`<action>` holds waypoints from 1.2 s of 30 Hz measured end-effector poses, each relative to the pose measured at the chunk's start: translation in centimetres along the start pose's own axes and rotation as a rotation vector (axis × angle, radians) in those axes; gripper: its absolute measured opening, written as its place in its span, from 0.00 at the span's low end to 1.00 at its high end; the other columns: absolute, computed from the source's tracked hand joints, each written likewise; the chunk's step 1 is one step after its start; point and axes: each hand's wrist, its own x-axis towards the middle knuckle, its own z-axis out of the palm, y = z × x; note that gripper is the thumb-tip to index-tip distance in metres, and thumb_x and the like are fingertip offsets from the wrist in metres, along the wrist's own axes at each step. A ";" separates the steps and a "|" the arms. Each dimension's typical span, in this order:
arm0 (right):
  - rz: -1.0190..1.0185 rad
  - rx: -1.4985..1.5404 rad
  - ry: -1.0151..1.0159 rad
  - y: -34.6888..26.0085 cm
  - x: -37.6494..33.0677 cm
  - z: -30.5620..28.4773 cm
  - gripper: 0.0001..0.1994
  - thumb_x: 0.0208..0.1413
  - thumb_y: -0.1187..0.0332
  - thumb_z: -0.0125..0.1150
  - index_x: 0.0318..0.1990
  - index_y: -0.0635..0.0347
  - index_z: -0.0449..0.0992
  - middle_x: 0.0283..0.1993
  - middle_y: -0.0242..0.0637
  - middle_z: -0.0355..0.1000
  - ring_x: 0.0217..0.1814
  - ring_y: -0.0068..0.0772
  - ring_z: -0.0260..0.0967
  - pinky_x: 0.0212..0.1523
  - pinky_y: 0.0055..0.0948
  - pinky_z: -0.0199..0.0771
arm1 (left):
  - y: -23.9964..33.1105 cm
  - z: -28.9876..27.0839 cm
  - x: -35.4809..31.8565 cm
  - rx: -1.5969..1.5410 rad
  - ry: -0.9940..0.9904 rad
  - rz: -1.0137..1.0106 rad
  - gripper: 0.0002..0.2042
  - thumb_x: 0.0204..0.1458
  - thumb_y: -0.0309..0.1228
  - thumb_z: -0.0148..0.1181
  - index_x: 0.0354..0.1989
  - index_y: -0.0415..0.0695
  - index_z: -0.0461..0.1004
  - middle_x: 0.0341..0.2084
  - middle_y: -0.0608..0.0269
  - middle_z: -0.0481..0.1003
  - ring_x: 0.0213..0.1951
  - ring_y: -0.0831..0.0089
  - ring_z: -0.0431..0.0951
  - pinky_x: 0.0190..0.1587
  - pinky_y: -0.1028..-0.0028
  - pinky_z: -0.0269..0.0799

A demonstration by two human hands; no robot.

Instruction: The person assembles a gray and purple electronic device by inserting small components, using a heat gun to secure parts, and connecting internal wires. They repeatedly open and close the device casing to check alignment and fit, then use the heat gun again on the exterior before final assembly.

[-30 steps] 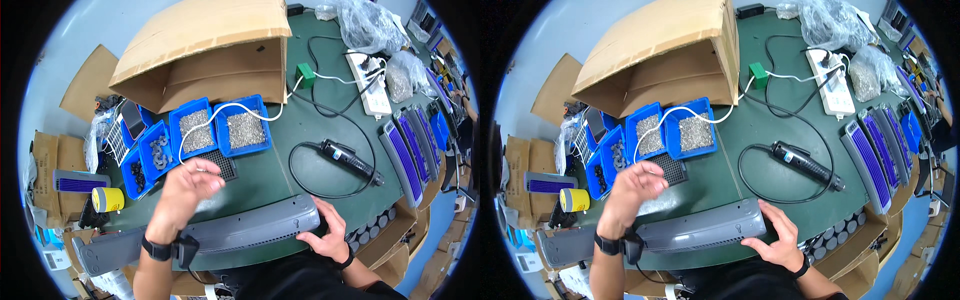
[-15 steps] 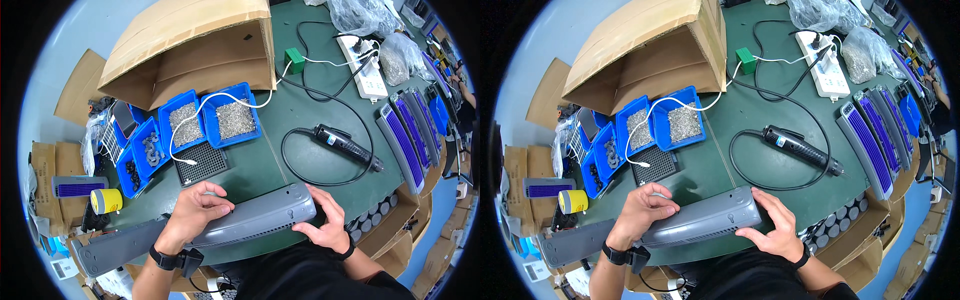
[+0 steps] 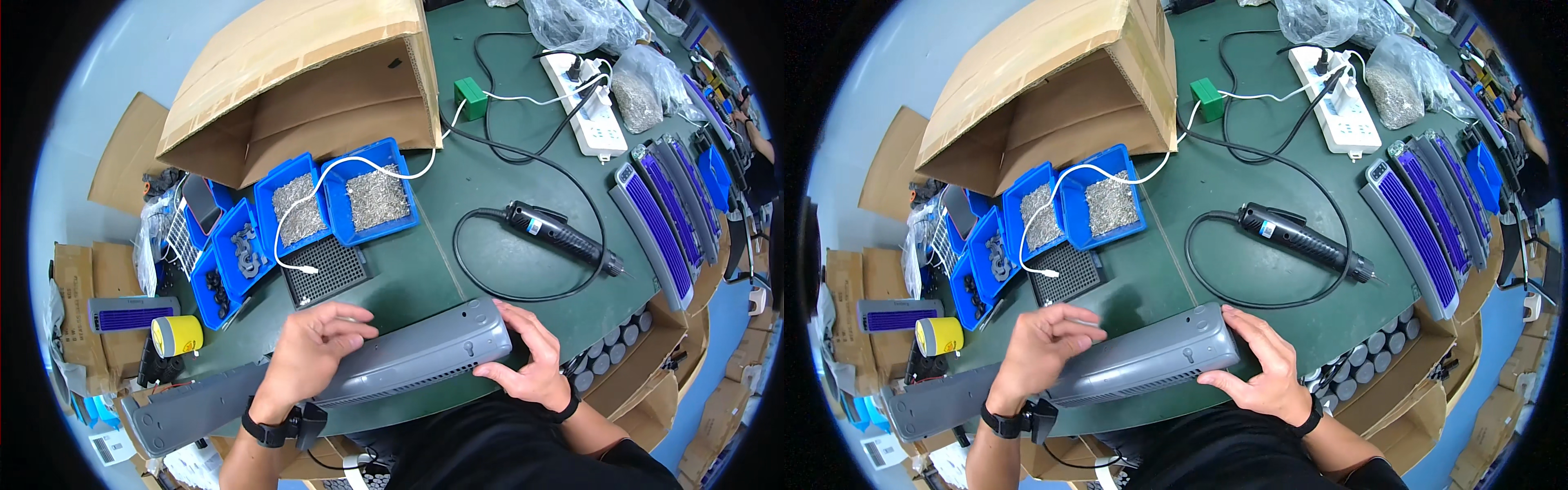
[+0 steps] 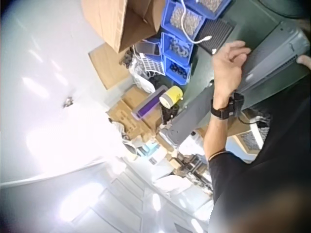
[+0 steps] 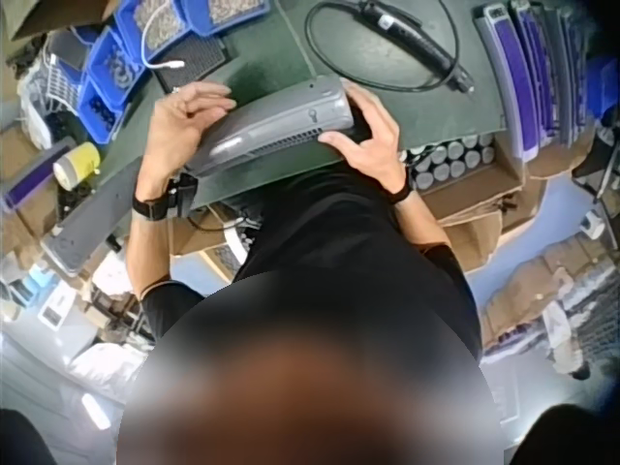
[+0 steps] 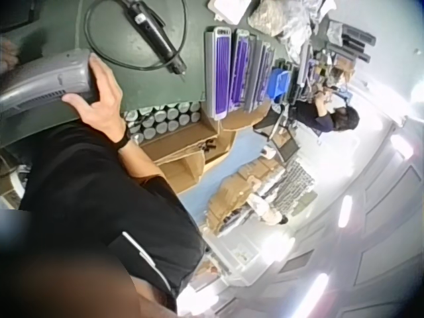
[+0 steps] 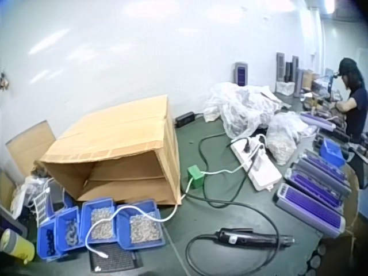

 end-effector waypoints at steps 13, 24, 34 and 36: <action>-0.004 0.007 0.012 0.1 -0.1 0.0 0.41 0.40 0.56 0.89 0.59 0.74 0.77 0.61 0.57 0.78 0.63 0.56 0.79 0.64 0.44 0.79 | 1.4 -5.3 8.6 0.159 0.708 0.286 0.15 0.55 0.20 0.72 0.50 0.35 0.78 0.33 0.57 0.85 0.32 0.77 0.82 0.36 0.77 0.77; 0.003 0.014 0.014 -0.1 -0.1 -0.2 0.41 0.41 0.57 0.88 0.60 0.74 0.77 0.62 0.57 0.78 0.63 0.55 0.79 0.63 0.45 0.79 | 3.0 3.1 6.0 -0.230 0.129 0.173 0.12 0.58 0.18 0.68 0.50 0.38 0.79 0.36 0.62 0.83 0.37 0.78 0.81 0.39 0.76 0.78; -0.009 0.019 0.014 -0.2 0.1 -0.2 0.41 0.42 0.56 0.88 0.61 0.73 0.77 0.63 0.56 0.77 0.62 0.54 0.79 0.62 0.44 0.80 | 4.1 7.8 6.0 -0.356 -0.182 -0.152 0.20 0.55 0.20 0.74 0.55 0.36 0.74 0.40 0.54 0.85 0.43 0.73 0.85 0.47 0.74 0.81; -0.009 0.015 0.017 -0.3 0.1 -0.3 0.41 0.42 0.57 0.88 0.61 0.72 0.77 0.63 0.56 0.77 0.62 0.54 0.79 0.62 0.44 0.80 | 4.5 8.0 5.9 -0.313 -0.175 -0.164 0.20 0.55 0.20 0.74 0.55 0.36 0.75 0.40 0.53 0.85 0.42 0.73 0.85 0.46 0.73 0.81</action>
